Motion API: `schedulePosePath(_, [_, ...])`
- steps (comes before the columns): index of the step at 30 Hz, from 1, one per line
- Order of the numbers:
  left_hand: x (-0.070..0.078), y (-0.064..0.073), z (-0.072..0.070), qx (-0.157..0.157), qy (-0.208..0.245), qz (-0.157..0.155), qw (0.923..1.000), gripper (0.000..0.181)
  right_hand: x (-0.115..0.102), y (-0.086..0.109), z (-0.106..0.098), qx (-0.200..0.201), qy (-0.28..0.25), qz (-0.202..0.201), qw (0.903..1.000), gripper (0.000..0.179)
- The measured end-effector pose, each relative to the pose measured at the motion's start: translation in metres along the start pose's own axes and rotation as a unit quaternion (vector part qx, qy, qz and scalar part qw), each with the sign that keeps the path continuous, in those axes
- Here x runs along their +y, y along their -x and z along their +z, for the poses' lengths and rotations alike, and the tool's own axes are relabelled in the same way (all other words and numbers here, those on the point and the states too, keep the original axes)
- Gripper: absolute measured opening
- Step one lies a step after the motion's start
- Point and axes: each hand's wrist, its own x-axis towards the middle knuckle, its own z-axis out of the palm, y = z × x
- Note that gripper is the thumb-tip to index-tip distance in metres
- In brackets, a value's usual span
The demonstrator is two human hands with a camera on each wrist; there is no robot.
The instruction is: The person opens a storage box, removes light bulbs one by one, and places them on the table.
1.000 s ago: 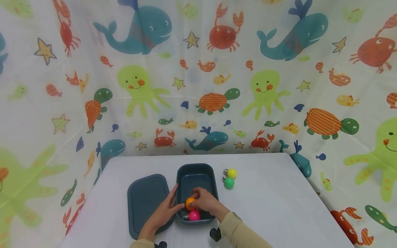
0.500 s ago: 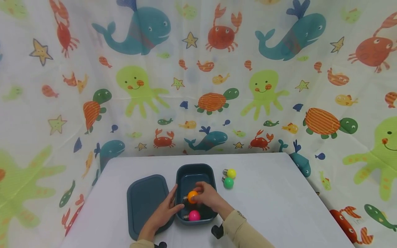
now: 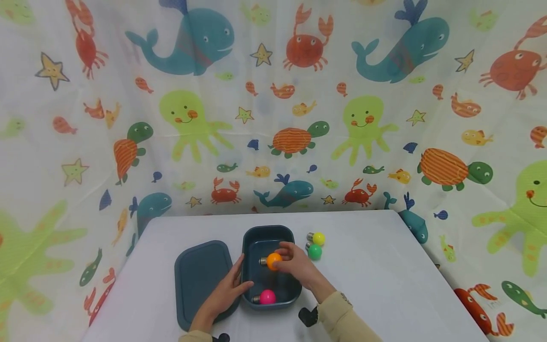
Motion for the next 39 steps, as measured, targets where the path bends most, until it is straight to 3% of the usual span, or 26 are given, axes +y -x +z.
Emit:
schedulePosePath(24, [-0.004, -0.002, -0.002, -0.001, 0.000, 0.004, 1.0000, 0.089, 0.001, 0.023, -0.033, 0.079, -0.023, -0.040, 0.9957, 0.073])
schedulePosePath(39, [-0.002, -0.001, -0.003, 0.000, -0.001, 0.002, 1.0000, 0.088, 0.003, 0.030, -0.050, 0.109, -0.031, -0.045, 0.9925, 0.069])
